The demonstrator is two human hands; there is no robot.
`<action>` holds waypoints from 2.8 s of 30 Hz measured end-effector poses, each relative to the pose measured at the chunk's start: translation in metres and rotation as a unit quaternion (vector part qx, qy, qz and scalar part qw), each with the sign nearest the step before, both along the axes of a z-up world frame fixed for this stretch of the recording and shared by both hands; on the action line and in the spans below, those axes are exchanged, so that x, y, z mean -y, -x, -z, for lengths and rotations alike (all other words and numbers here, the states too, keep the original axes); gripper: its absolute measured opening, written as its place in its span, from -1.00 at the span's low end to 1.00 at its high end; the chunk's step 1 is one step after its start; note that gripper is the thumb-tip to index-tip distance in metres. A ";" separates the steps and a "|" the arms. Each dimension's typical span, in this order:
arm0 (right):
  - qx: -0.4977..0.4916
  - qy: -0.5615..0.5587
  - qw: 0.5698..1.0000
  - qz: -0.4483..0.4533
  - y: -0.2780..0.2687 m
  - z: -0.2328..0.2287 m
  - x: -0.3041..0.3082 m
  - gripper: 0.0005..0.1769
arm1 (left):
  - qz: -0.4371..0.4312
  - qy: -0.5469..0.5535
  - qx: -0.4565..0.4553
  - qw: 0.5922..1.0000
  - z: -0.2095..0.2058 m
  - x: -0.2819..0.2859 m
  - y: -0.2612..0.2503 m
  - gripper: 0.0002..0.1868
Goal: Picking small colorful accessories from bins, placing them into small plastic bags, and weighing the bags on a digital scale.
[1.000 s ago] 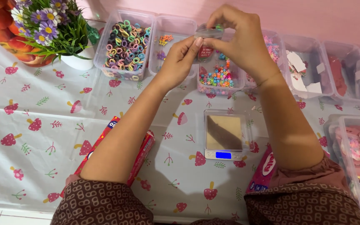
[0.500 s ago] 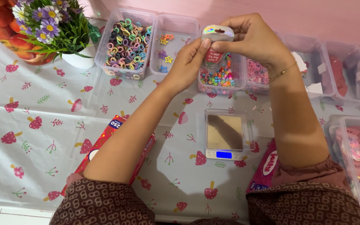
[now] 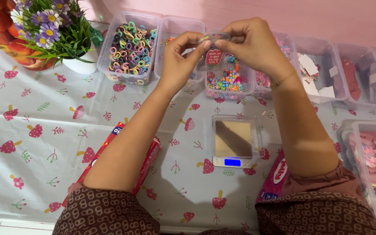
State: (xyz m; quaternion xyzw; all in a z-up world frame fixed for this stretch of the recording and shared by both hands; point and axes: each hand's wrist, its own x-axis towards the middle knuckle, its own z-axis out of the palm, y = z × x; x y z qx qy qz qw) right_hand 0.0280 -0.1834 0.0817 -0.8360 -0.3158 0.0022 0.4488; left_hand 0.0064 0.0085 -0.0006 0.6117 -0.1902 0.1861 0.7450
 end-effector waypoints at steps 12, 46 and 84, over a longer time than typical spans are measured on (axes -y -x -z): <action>0.050 0.049 0.996 0.051 0.006 0.009 -0.014 -0.89 | -0.009 -0.062 0.021 0.998 0.008 0.004 -0.001 -0.74; -0.266 0.281 0.869 0.307 0.189 -0.023 0.427 -0.82 | -0.031 -0.108 -0.035 0.993 0.046 -0.026 -0.017 -0.72; -0.143 0.414 0.786 0.436 0.125 0.028 0.466 -0.75 | -0.041 -0.192 -0.025 0.980 0.068 -0.040 -0.025 -0.65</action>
